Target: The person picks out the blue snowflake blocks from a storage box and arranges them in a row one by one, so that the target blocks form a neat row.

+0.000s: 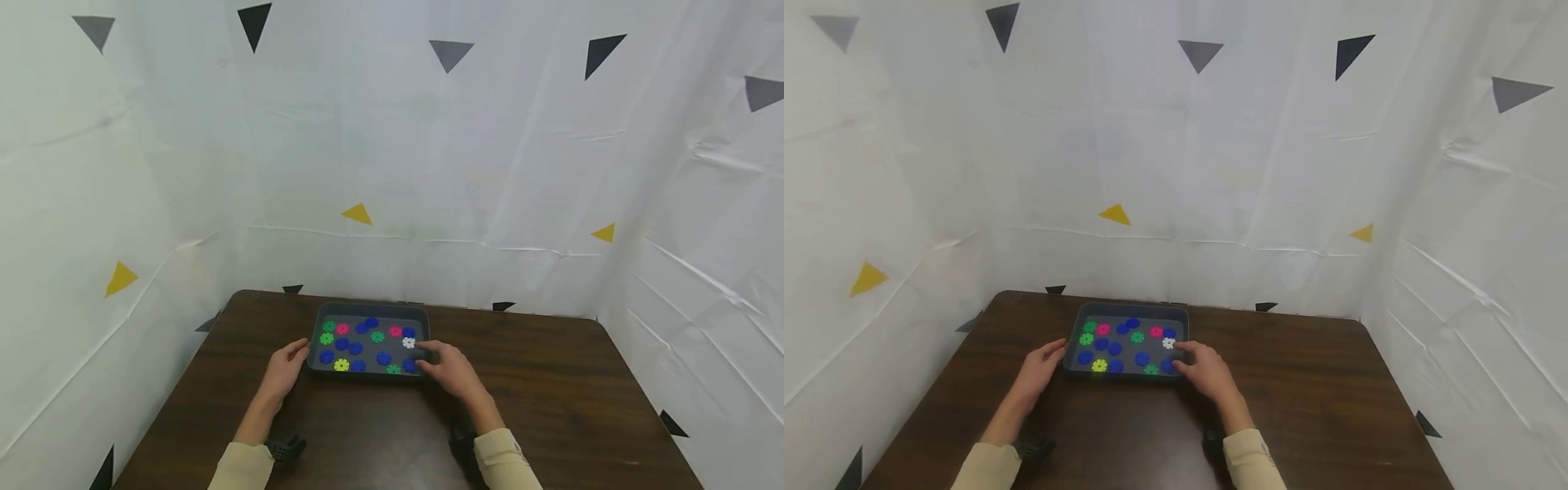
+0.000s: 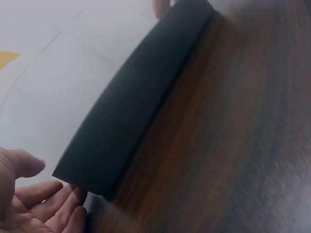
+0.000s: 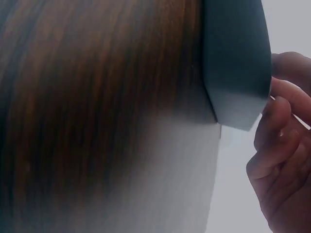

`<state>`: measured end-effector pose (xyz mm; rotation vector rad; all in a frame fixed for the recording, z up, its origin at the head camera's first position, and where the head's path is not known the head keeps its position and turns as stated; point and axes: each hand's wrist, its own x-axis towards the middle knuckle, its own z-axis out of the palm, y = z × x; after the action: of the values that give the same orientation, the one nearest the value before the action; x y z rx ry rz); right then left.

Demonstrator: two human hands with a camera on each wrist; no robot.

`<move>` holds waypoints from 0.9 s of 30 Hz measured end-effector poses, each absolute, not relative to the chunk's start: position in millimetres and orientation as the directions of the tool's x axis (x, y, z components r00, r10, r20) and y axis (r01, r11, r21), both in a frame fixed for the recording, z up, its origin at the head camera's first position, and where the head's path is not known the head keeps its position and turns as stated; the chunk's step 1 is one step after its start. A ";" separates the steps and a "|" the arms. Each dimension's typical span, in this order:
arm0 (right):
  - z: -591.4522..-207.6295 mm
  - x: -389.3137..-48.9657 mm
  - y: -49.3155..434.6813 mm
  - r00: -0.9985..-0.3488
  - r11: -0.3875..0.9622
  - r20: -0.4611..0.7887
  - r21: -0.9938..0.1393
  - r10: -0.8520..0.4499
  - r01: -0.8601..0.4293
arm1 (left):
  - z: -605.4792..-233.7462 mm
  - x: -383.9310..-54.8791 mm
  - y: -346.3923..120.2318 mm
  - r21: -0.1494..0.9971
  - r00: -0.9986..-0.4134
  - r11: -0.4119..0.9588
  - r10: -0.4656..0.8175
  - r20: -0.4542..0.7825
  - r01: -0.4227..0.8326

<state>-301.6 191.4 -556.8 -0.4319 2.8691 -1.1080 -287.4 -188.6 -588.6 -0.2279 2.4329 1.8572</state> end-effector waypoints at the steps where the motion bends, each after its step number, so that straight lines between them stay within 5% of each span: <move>1: -557.3 -302.1 189.9 -0.960 0.712 0.060 -0.658 -0.275 -0.245 | -589.0 -287.0 -188.6 0.950 -0.985 0.264 -0.077 -0.152 -0.167; 27: -563.2 -320.6 171.5 -0.941 0.793 -0.015 -0.542 -0.339 -0.277 | -603.1 -285.8 -197.2 0.973 -0.987 0.168 -0.009 -0.158 -0.157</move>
<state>-320.6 171.5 -563.2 -0.4942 2.8685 -0.8410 -285.8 -197.2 -603.1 -0.1649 2.3098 1.9484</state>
